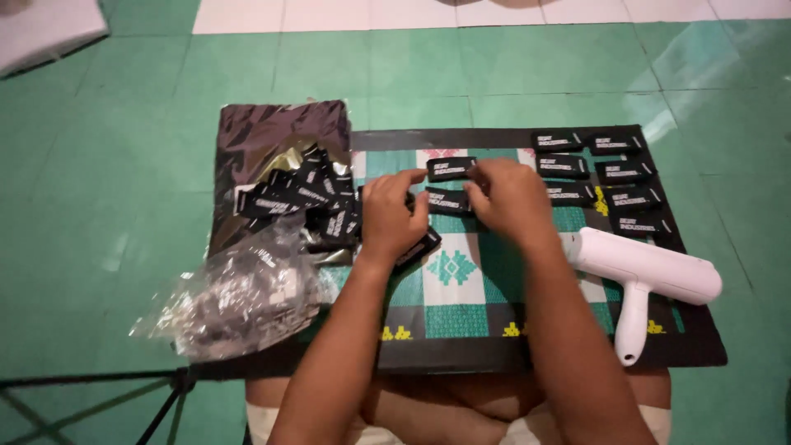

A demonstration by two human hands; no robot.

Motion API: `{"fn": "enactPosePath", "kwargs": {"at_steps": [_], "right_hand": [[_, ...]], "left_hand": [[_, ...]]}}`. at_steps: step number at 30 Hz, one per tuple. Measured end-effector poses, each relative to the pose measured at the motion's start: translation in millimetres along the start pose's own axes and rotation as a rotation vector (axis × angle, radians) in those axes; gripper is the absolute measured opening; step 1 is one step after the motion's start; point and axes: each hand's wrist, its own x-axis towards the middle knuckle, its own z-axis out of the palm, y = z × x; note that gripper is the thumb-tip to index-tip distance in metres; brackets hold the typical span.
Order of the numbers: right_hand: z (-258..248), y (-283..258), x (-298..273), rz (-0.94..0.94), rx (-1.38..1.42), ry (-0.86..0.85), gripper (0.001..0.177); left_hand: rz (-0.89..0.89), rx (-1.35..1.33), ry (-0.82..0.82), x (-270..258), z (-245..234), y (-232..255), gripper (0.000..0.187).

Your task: Organizing small black product tags on a mat, cleaning the area with a lint roller, and packing them into a plastic bag.

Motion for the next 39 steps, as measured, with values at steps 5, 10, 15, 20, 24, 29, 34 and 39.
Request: {"fn": "enactPosePath", "kwargs": {"at_steps": [5, 10, 15, 20, 24, 29, 34, 39], "right_hand": [[49.1, 40.0, -9.2, -0.084, -0.004, 0.252, 0.026], [36.7, 75.1, -17.6, 0.08, -0.057, 0.194, 0.024], [38.5, 103.2, -25.3, 0.077, -0.061, 0.218, 0.031], [49.2, 102.6, -23.1, 0.115, -0.069, 0.103, 0.036], [51.2, 96.0, -20.7, 0.233, -0.08, -0.067, 0.037], [55.7, 96.4, -23.2, 0.225, -0.074, -0.062, 0.033], [56.4, 92.1, -17.9, 0.259, -0.131, -0.116, 0.036], [57.6, 91.5, -13.7, 0.299, -0.128, -0.205, 0.041]], "left_hand": [[0.015, 0.034, -0.105, 4.8, -1.2, 12.2, 0.035], [0.058, 0.067, -0.153, 2.9, 9.1, 16.1, 0.038], [0.086, 0.06, -0.237, -2.6, 10.1, 18.3, 0.042], [0.094, 0.08, -0.243, -0.2, 8.4, 20.6, 0.044], [0.041, 0.153, -0.198, 2.7, -5.7, 23.2, 0.043], [-0.078, 0.182, -0.135, 6.8, -14.7, 18.9, 0.038], [-0.041, 0.3, -0.182, 23.8, 6.7, 33.7, 0.041], [-0.088, 0.332, -0.385, 57.6, 46.2, 34.3, 0.036]]}}
